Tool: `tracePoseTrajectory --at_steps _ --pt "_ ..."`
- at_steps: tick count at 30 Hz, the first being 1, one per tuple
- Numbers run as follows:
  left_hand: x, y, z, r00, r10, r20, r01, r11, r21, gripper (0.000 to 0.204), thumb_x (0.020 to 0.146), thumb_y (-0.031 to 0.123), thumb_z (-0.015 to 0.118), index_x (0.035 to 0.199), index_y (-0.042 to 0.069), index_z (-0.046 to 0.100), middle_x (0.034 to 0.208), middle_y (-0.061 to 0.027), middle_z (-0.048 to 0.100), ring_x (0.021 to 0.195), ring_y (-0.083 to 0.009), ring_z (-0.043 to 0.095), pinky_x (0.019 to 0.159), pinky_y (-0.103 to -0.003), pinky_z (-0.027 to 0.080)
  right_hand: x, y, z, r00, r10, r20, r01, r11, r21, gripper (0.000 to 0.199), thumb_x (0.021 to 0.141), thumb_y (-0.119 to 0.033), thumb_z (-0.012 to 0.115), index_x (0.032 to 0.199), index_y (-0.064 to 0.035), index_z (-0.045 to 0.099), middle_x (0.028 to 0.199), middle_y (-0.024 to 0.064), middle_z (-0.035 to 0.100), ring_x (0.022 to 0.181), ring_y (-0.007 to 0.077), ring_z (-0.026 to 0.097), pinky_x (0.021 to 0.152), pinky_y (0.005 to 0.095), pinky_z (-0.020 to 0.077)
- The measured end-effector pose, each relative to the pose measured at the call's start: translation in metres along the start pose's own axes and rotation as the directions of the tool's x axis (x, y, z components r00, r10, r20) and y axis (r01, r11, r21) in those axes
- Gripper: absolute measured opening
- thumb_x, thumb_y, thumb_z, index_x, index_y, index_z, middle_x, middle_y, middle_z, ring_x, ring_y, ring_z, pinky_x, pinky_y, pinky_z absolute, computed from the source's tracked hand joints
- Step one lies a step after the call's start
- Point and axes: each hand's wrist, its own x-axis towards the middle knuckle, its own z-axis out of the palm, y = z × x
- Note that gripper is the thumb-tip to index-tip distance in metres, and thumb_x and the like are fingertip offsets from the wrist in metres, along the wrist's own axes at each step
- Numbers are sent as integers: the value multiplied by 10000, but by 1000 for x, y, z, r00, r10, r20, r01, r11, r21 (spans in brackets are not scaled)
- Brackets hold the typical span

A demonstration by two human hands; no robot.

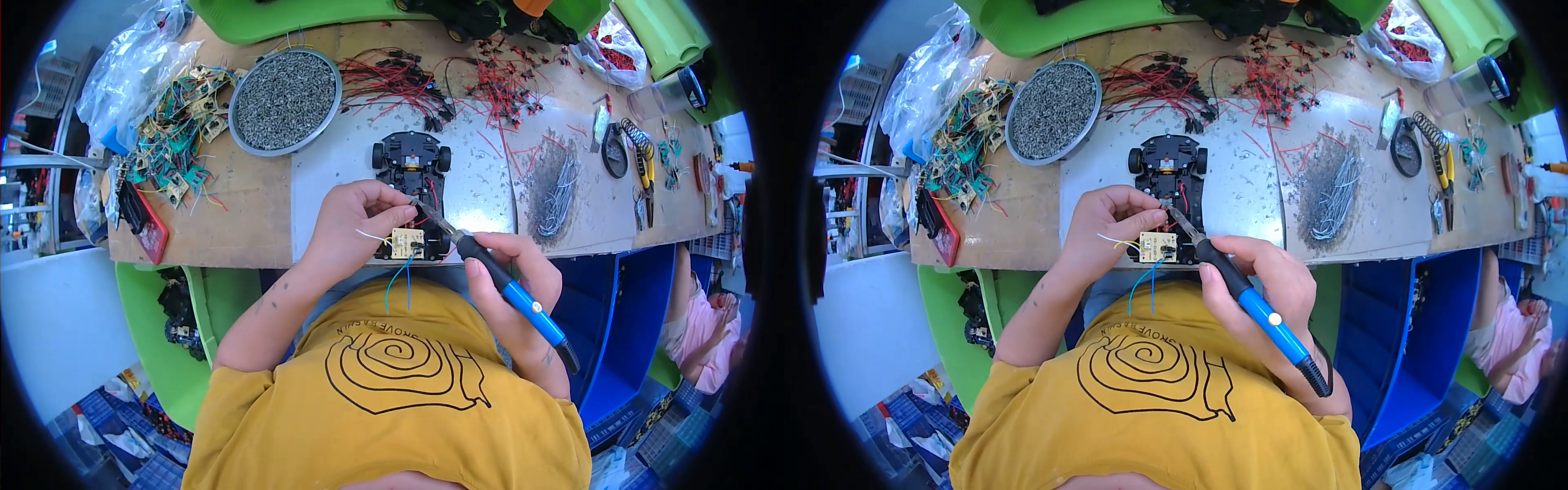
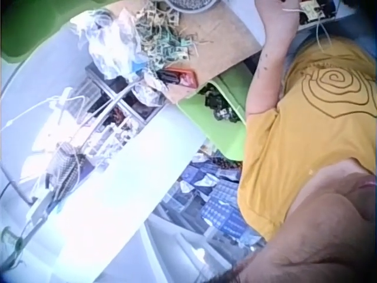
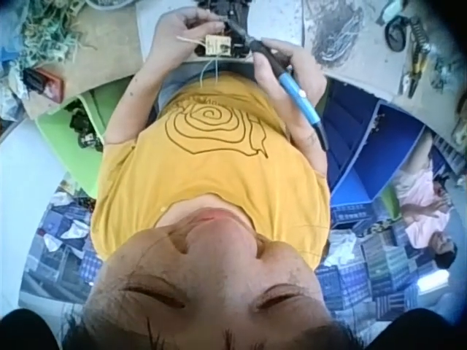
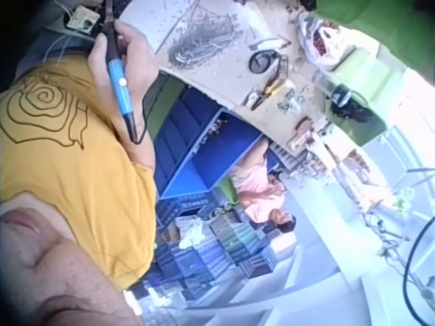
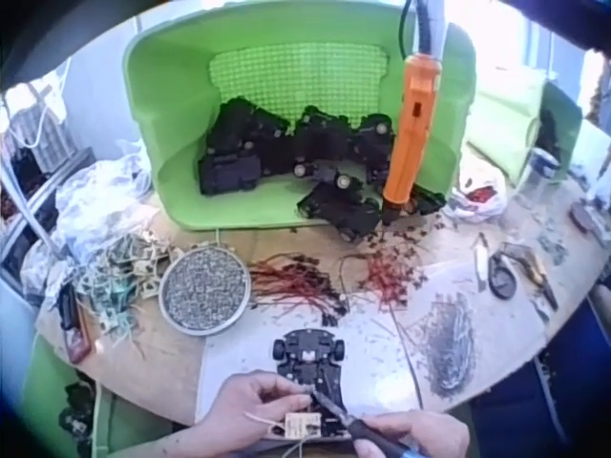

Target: The person assembles a toy car by soldering wires to a circuit board with a soldering iron, then secures components to the toy car chassis with an electric screwdriver.

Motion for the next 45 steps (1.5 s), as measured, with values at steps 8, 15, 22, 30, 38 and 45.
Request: tracePoseTrajectory --at_steps 8,15,22,30,38,45 --pt "1 2 0 1000 -13 18 13 1000 13 146 851 72 702 933 -42 660 840 -64 689 739 -87 632 674 -218 502 -2 5 6 999 37 -23 -36 999 40 218 744 -47 739 925 11 633 724 101 671 614 167 676 557 257 516" --pt "1 3 1 1000 -13 -1 13 999 47 141 850 77 704 924 -37 668 829 -58 690 727 -77 617 656 -216 487 -4 4 6 997 79 -16 -79 996 49 228 741 -47 746 930 11 633 725 103 677 623 170 681 557 262 523" --pt "4 4 1 1000 -28 -7 28 993 116 132 847 71 703 919 -34 671 808 -57 690 715 -78 617 648 -216 484 -3 6 -5 1000 25 3 -26 999 41 226 740 -36 746 938 14 648 769 107 682 646 149 665 601 262 524" --pt "4 12 1 998 -52 -27 55 986 158 120 831 65 715 894 -29 676 786 -56 687 681 -83 621 624 -218 488 -25 27 -50 932 207 -299 -213 977 15 207 780 -19 715 977 14 658 818 60 670 701 79 602 649 213 480" --pt "3 7 3 997 -17 -70 25 994 109 135 829 55 711 920 -31 660 791 -70 684 692 -85 631 627 -211 494 -49 41 -71 879 260 -399 -314 946 -76 158 799 -38 697 942 11 651 713 -1 588 601 33 488 539 182 389" --pt "0 10 8 993 -27 -118 37 996 80 123 832 38 706 899 -19 620 758 -54 666 675 -73 622 606 -202 487 -59 49 -73 869 268 -415 -328 942 -78 145 799 -39 692 927 10 646 689 10 579 582 44 486 529 190 389"
